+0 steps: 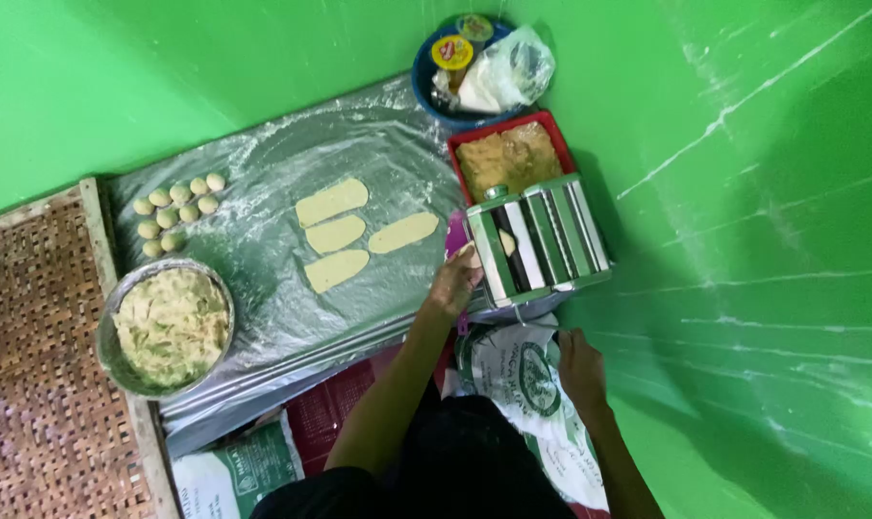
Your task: Flattening dough balls, rolling them through a manual pasta machine, and cutting the sheets into thin strips using a scraper.
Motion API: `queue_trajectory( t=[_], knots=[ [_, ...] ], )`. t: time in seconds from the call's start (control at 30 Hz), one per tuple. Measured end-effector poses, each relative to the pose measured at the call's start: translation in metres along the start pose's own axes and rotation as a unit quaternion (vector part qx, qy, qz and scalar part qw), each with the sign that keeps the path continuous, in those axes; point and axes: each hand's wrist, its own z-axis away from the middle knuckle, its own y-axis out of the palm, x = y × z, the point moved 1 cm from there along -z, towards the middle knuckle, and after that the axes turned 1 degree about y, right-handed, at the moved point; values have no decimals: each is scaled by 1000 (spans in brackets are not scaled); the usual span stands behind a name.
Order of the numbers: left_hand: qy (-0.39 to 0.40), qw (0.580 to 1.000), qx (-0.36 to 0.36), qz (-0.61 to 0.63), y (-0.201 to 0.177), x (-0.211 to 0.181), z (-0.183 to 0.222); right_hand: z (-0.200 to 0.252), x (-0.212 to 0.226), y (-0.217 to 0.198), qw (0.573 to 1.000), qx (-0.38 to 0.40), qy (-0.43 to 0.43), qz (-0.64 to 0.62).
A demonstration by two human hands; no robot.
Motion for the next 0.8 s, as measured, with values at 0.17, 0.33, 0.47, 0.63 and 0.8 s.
queue_trajectory(
  t=[0.17, 0.33, 0.47, 0.63, 0.8],
  knots=[
    [7, 1000, -15, 25, -88, 36, -68, 13, 3, 81, 997, 60, -53, 13],
    [10, 999, -28, 40, -80, 28, -49, 39, 50, 121, 957, 236, 115, -121],
    [17, 999, -36, 31, -92, 31, -56, 38, 124, 40, 941, 289, 60, -167],
    [29, 999, -24, 26, -100, 33, -64, 36, 156, -66, 899, 280, 124, -314],
    [50, 998, 16, -16, -128, 29, -79, 30, 79, -91, 929, 177, 86, -314]
  ],
)
